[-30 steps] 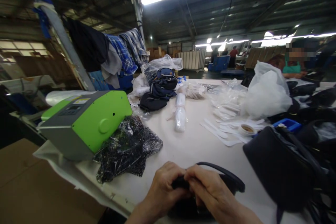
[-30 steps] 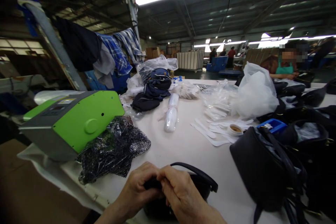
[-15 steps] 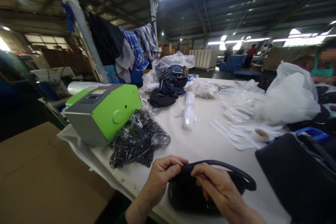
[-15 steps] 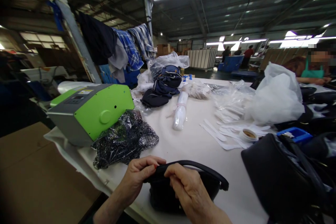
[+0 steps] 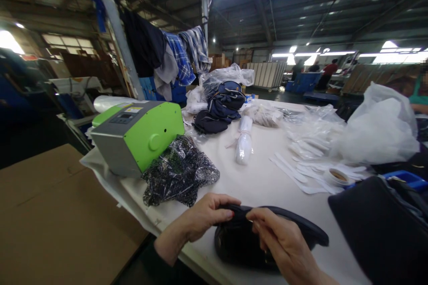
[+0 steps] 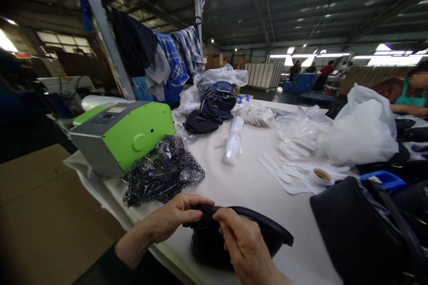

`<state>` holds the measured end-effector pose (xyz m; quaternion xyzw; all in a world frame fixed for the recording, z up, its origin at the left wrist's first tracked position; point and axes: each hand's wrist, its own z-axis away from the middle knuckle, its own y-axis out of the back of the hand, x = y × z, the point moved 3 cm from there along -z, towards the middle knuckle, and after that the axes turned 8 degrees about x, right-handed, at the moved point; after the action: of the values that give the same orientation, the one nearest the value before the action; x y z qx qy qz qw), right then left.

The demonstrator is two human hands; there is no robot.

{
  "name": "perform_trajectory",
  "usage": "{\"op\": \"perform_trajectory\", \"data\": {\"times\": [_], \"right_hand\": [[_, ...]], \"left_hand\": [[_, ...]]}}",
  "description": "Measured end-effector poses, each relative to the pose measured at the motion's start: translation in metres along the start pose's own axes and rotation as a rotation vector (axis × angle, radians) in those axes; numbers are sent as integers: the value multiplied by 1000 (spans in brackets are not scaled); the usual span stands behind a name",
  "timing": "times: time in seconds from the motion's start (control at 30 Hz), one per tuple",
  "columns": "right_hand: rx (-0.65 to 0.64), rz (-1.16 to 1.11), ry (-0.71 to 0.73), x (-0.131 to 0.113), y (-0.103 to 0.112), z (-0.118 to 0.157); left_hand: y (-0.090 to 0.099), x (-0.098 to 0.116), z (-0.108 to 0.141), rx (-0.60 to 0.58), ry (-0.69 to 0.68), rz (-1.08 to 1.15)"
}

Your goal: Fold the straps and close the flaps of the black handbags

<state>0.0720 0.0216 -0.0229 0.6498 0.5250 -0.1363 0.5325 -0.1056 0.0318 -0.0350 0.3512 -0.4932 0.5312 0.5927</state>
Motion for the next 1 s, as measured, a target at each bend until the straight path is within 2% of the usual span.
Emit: {"op": "perform_trajectory", "data": {"times": [0.1, 0.17, 0.23, 0.33, 0.43, 0.53, 0.63, 0.7, 0.8, 0.83, 1.0], "right_hand": [[31, 105, 45, -7, 0, 3], [37, 141, 10, -11, -1, 3], [38, 139, -39, -15, -3, 2], [30, 92, -100, -16, -8, -3], [-3, 9, -226, -10, -15, -5], [17, -48, -345, -5, -17, -4], [75, -129, -442, -3, -16, 0], [96, -188, -483, -1, -14, 2], [52, -246, -501, 5, -12, 3], [25, -263, -505, 8, -12, 3], [-47, -308, -513, 13, -9, 0]], "left_hand": [[-1, 8, -2, -53, -81, -170], [-5, 12, -2, -81, -194, -277], [-9, 11, -4, -65, -249, -314], [-13, 5, -11, 83, -253, -306], [-14, -5, -20, 261, -247, -308], [-15, -9, -23, 344, -248, -313], [-11, -5, -11, 263, -267, -278], [-7, -2, 1, 118, -276, -252], [0, -2, 15, -68, -307, -301], [1, -4, 16, -73, -319, -319], [-8, -21, 6, 75, -343, -209]]}}
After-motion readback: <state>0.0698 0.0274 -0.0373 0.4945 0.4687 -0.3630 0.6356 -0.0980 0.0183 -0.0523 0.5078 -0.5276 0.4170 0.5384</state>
